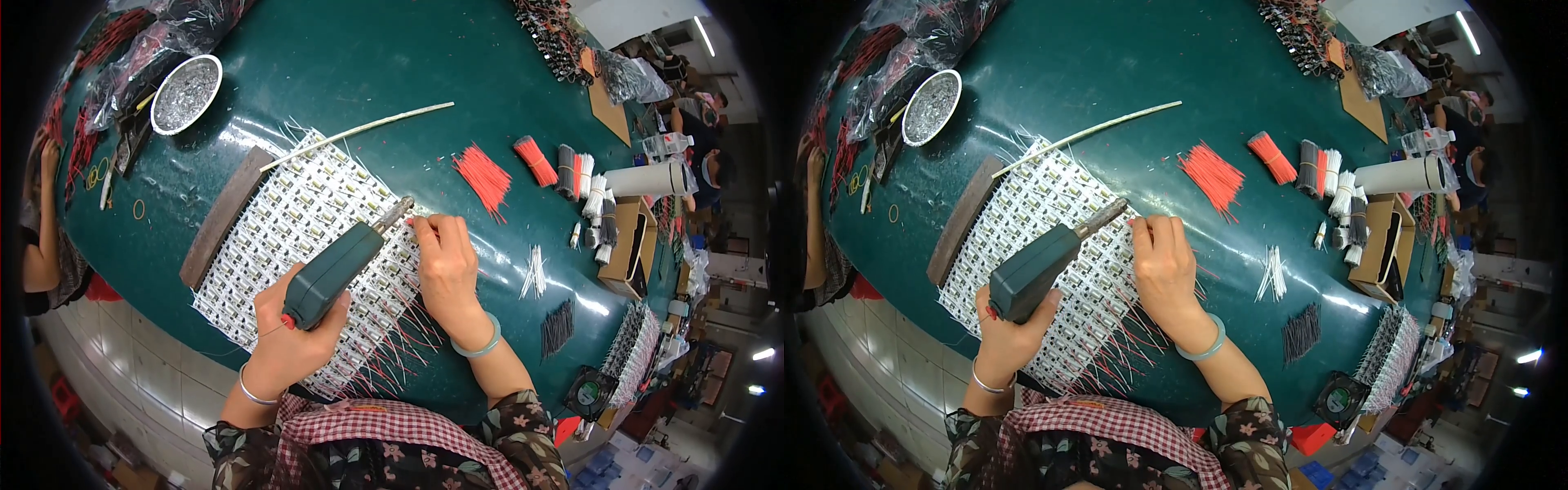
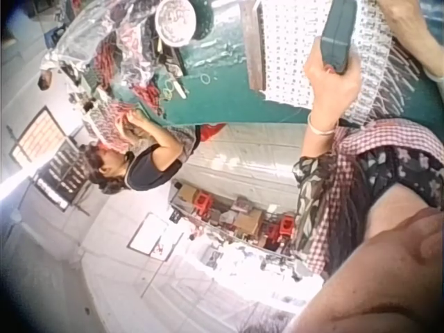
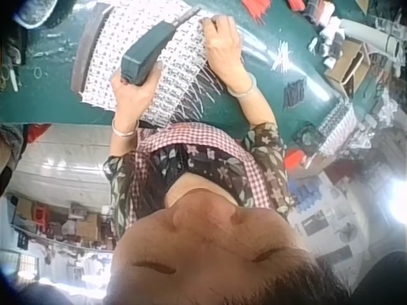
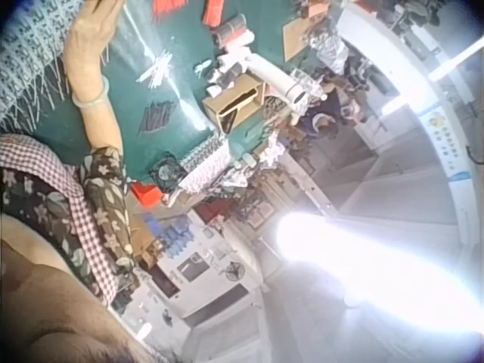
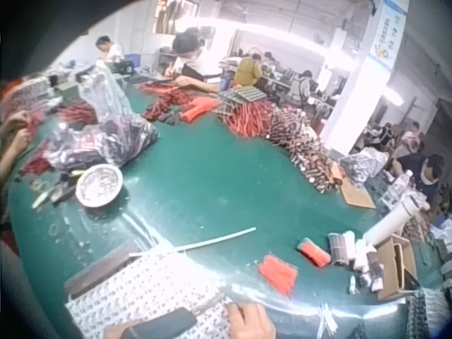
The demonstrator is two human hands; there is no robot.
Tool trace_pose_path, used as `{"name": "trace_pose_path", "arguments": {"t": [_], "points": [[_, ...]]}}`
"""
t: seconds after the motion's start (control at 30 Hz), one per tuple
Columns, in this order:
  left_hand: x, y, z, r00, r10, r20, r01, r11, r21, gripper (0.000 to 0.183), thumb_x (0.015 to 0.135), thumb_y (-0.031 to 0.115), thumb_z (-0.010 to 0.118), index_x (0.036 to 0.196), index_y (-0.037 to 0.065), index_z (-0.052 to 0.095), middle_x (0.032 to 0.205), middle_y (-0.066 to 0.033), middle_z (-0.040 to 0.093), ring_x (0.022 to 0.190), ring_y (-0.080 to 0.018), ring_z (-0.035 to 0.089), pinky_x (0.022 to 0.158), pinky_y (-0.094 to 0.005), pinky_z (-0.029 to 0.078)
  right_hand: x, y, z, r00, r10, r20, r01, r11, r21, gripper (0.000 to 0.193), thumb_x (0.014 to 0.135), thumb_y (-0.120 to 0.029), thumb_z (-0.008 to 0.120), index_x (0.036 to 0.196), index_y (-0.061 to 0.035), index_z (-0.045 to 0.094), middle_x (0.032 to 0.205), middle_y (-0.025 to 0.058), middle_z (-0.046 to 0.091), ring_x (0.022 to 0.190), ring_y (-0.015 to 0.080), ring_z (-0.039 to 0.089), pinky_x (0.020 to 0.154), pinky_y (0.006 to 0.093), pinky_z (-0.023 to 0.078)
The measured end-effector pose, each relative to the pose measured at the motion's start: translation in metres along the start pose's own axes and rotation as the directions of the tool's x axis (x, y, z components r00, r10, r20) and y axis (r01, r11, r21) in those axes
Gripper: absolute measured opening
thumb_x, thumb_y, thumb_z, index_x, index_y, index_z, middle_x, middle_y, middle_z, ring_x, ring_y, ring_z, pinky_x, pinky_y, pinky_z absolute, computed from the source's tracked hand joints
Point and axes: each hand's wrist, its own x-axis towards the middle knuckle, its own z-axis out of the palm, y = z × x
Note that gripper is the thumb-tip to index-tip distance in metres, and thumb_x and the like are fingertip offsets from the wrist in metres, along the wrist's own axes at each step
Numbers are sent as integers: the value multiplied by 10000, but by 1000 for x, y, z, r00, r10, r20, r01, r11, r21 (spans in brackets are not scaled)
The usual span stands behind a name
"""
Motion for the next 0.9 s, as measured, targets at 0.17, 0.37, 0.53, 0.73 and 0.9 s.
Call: {"name": "trace_pose_path", "arguments": {"t": [0.17, 0.37, 0.53, 0.73, 0.9], "points": [[-2, -3, 0, 1000, 28, 4, -28, 999, 33, 118, 800, 25, 738, 879, 1, 653, 665, -61, 593, 544, -123, 536, 525, -289, 430, -1, 1, 0, 1000, 4, 4, -4, 1000, 0, 262, 733, 48, 682, 992, 72, 652, 937, 138, 570, 819, 265, 569, 676, 344, 512], [-1, -1, 1, 1000, 15, 17, -16, 996, 90, 120, 797, 27, 740, 871, 0, 649, 676, -74, 606, 550, -133, 546, 532, -291, 445, -3, 3, 2, 1000, 19, -16, -18, 1000, 22, 313, 703, 52, 669, 1017, 56, 654, 945, 131, 575, 830, 269, 579, 668, 355, 517], [0, -4, 2, 1000, 30, 7, -31, 998, 59, 119, 798, 26, 737, 869, -2, 647, 670, -75, 599, 544, -143, 542, 530, -295, 444, 0, 11, 1, 997, 50, -54, -45, 995, 91, 369, 666, 127, 634, 1016, 18, 678, 910, 121, 597, 814, 279, 590, 663, 372, 503], [0, -4, 2, 1000, 23, 14, -24, 998, 58, 117, 799, 26, 734, 864, -3, 642, 663, -74, 588, 542, -153, 538, 530, -302, 442, 3, 26, 2, 999, -27, -42, 35, 982, 185, 354, 660, 133, 649, 989, 9, 684, 908, 113, 601, 788, 271, 589, 645, 367, 499], [1, -1, 1, 999, -9, 45, 5, 996, 92, 119, 805, 34, 732, 859, -3, 633, 665, -78, 593, 547, -153, 543, 531, -301, 442, 2, 28, 2, 998, -35, -53, 44, 982, 182, 356, 658, 135, 655, 989, 8, 683, 911, 113, 611, 787, 270, 592, 647, 368, 500]]}}
